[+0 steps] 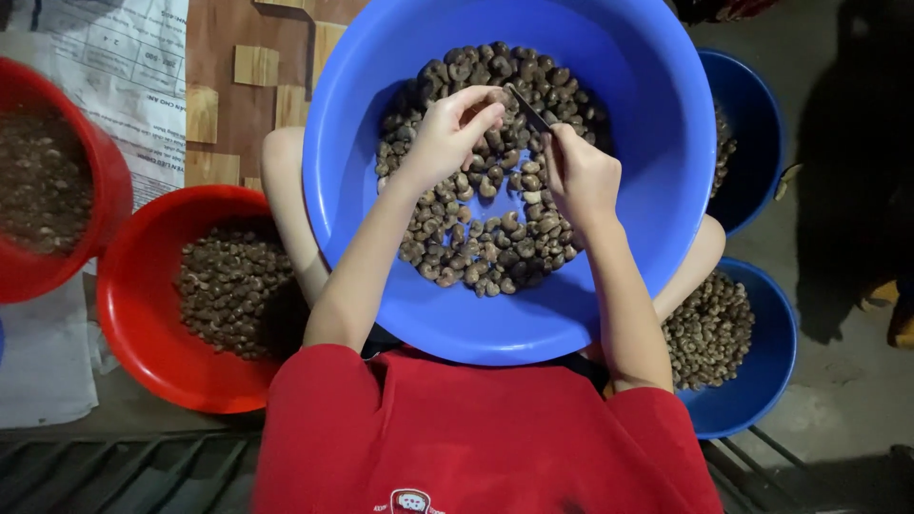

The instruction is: The person sits on the floor with a blue basin on their lap, using a knife to peel snails. They pick up each snail, scrape the shell with the knife, and place the processed snail into a red basin to the left.

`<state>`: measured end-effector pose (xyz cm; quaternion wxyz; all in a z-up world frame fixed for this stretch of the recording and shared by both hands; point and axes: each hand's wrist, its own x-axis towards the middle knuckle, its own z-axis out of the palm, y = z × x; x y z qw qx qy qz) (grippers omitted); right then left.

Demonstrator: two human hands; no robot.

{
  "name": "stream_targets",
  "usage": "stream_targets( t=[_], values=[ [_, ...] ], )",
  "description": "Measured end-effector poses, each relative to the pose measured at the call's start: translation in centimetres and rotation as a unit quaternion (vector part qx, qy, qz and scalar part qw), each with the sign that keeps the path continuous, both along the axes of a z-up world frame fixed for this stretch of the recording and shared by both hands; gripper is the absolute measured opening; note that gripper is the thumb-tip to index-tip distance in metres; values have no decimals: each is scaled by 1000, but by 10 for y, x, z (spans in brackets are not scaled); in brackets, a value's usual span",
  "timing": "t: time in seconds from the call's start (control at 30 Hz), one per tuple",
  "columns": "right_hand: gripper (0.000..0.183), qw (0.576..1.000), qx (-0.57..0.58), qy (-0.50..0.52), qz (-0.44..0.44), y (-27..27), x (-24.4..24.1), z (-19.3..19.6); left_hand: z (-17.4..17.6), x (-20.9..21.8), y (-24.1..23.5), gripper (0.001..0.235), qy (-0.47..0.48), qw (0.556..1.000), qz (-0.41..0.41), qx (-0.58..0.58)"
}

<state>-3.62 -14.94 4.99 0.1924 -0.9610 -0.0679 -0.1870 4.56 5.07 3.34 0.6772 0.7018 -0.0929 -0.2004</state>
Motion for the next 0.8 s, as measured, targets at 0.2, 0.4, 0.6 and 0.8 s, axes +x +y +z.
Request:
stream_targets(
  t=[0.2, 0.4, 0.6, 0.8],
  values=[
    [29, 988, -130, -80, -33, -13, 6, -5, 3, -6, -2, 24, -344, 929, 56, 123],
    [20, 991, -84, -104, 8, -9, 2, -4, 4, -9, -6, 22, -418, 896, 53, 140],
    [15, 990, -83, -112, 22, -14, -1, -4, 9, -14, -8, 22, -429, 886, 81, 155],
    [10, 991, -64, -120, 0, -16, 0, -3, 16, -14, -8, 20, -324, 943, 68, 32]
  ],
)
